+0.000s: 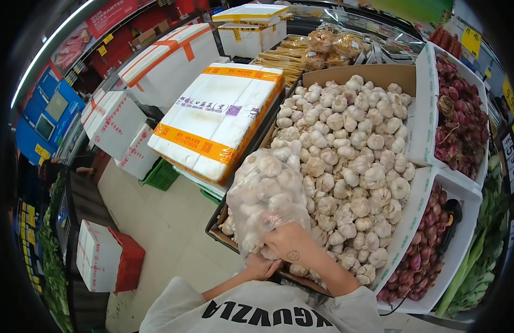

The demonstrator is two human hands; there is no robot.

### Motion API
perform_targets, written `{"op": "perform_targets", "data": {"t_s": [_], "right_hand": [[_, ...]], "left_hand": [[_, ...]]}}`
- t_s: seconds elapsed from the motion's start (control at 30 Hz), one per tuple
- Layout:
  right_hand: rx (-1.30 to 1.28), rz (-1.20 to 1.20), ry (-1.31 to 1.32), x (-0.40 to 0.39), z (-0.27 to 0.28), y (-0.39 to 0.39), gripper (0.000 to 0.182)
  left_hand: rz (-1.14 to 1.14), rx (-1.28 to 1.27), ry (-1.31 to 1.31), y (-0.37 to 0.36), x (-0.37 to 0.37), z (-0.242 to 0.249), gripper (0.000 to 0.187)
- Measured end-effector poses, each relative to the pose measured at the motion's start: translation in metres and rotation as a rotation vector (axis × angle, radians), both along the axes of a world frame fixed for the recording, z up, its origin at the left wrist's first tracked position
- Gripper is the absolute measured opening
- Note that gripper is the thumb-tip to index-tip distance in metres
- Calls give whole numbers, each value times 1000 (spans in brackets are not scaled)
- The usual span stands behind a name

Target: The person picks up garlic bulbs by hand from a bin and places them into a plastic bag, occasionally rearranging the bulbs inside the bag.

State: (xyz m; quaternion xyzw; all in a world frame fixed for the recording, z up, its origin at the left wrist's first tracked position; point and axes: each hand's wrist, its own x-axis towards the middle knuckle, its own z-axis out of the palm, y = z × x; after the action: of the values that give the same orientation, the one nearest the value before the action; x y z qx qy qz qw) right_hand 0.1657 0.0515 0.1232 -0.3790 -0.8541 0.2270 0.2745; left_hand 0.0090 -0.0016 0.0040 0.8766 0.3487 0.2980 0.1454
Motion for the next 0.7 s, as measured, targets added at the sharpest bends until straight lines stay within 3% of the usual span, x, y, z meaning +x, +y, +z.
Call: {"op": "perform_targets", "data": {"t_s": [0.27,0.33,0.4,0.47,0.53,0.67,0.7], "right_hand": [[-74,55,53,13,30,-6,12],[-297,162,260,33,38,-9,13],[-339,173,333,63,49,-5,17],[-184,-91,324,89,55,-2,17],[-186,-546,180,111,49,-3,25],[-205,-876,-17,159,19,-3,32],[-147,-925,-68,169,7,-1,35]], "left_hand": [[27,104,-83,-1,0,-3,18],[90,80,4,-4,2,-3,21],[60,24,-32,-5,1,-8,22],[35,-98,100,-7,-3,-9,21],[32,-38,68,-6,-2,-12,21],[33,-6,-16,-5,-2,-16,21],[35,-57,93,-7,-6,-18,21]]}}
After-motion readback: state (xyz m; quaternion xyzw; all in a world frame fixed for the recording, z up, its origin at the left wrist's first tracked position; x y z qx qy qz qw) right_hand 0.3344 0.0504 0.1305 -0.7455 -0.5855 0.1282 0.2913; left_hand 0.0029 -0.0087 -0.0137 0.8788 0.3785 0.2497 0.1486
